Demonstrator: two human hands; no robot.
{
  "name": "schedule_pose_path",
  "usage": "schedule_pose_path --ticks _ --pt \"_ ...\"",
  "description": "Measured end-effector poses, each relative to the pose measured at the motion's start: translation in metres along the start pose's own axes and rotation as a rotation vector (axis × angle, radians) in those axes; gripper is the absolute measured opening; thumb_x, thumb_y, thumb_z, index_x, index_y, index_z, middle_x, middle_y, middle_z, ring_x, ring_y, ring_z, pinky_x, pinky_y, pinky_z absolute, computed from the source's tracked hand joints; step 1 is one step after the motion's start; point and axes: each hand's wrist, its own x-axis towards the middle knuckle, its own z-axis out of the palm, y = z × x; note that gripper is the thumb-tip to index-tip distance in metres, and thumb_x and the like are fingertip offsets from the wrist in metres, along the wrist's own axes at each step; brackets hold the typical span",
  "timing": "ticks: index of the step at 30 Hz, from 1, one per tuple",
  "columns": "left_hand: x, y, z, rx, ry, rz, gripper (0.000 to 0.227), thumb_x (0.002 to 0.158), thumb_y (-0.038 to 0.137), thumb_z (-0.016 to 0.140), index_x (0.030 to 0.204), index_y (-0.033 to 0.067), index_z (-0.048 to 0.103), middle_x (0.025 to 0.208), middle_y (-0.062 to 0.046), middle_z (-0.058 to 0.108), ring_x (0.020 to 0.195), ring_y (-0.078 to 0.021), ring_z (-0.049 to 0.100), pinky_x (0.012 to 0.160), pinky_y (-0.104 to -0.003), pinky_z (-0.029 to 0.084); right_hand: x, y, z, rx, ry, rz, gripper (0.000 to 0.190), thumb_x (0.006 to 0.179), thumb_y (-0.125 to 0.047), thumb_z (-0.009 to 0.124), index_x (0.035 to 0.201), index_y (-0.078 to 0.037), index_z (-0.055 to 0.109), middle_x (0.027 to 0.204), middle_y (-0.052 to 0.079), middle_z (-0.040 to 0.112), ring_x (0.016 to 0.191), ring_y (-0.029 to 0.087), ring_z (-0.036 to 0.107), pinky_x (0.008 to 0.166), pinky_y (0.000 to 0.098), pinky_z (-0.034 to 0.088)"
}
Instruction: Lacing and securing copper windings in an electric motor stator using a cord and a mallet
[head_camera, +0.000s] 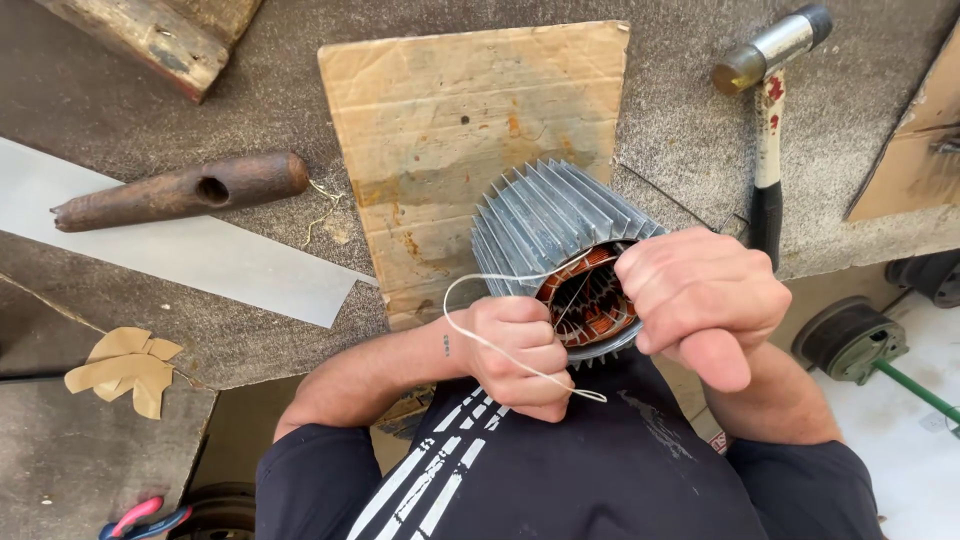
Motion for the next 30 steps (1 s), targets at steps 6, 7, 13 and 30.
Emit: schedule_pose_path --ticks 6,7,13,30 --pt "-0.003 0.000 0.003 0.071 0.091 0.065 0.034 0.096 0.018 0.045 0.064 0.0198 0.031 0.061 0.004 0.027 0.050 -0.0120 0.030 0.056 -0.024 0.036 0.022 -0.004 -0.002 0.065 -0.238 0.034 0.060 0.105 -0.046 0.043 0.058 -0.010 0.054 0.053 0.001 0.047 0.041 0.017 0.048 0.045 0.0328 0.044" --pt "-0.003 0.000 0.002 0.055 0.077 0.069 0.035 0.097 0.019 0.044 0.064 0.0201 0.032 0.062 0.004 0.029 0.051 -0.0121 0.031 0.056 -0.025 0.037 0.025 -0.004 0.000 0.040 -0.272 0.026 0.059 0.103 -0.046 0.044 0.058 -0.010 0.054 0.053 0.001 0.048 0.042 0.016 0.049 0.048 0.0326 0.047" --pt "-0.007 -0.002 0.005 0.054 0.059 0.109 0.042 0.107 0.026 0.039 0.066 0.0205 0.038 0.063 0.004 0.031 0.052 -0.0131 0.032 0.055 -0.027 0.035 0.044 -0.001 0.016 0.056 -0.460 0.028 0.051 0.099 -0.042 0.047 0.061 -0.009 0.055 0.056 0.002 0.049 0.044 0.019 0.051 0.050 0.0338 0.048" --pt "-0.005 0.005 0.023 -0.014 0.308 -0.019 0.034 0.084 0.014 0.058 0.053 0.0135 0.045 0.052 -0.002 0.033 0.045 -0.0150 0.036 0.057 -0.030 0.052 -0.015 0.002 -0.002 -0.020 -0.204 0.051 0.056 0.101 -0.048 0.050 0.059 -0.014 0.063 0.051 -0.001 0.055 0.041 0.017 0.057 0.051 0.0395 0.059"
